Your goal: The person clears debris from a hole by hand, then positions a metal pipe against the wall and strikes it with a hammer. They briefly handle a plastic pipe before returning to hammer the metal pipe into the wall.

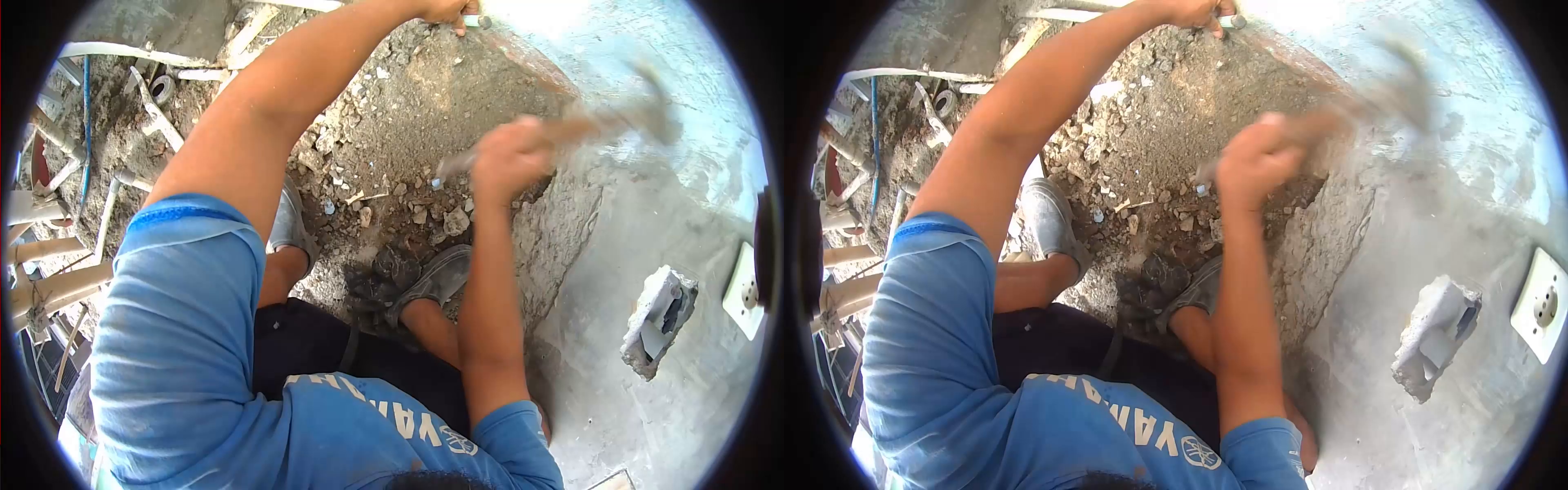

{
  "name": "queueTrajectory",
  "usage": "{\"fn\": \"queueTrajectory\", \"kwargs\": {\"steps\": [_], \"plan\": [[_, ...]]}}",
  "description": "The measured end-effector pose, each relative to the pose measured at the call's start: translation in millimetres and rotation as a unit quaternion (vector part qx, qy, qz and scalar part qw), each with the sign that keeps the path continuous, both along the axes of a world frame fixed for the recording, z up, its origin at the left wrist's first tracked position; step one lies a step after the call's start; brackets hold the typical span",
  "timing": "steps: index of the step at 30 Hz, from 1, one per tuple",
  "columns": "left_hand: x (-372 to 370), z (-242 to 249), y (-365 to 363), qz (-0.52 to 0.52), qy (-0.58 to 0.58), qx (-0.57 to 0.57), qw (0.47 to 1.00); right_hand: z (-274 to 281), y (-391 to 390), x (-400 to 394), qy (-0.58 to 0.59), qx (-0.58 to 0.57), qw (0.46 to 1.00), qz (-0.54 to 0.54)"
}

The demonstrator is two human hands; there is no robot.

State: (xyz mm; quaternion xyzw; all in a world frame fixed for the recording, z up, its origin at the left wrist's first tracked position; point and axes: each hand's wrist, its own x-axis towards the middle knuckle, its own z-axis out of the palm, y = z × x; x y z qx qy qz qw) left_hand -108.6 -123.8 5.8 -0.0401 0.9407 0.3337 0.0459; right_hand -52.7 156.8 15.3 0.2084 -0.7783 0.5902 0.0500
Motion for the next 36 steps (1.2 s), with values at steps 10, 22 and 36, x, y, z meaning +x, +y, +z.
{"fn": "queueTrajectory", "kwargs": {"steps": [10, 22, 36], "plan": [[-1, -2, 2, 0.011, 0.033, -0.020, 0.999, 212, -9, -29, 0.055, -0.197, 0.977, -0.064], [9, 13, 18, 0.038, 0.029, -0.120, 0.992, 64, 3, 4, -0.310, 0.066, 0.948, -0.013], [9, -6, 5, 0.008, 0.045, -0.170, 0.984, -8, 0, 16, -0.333, 0.197, 0.921, 0.053]]}}
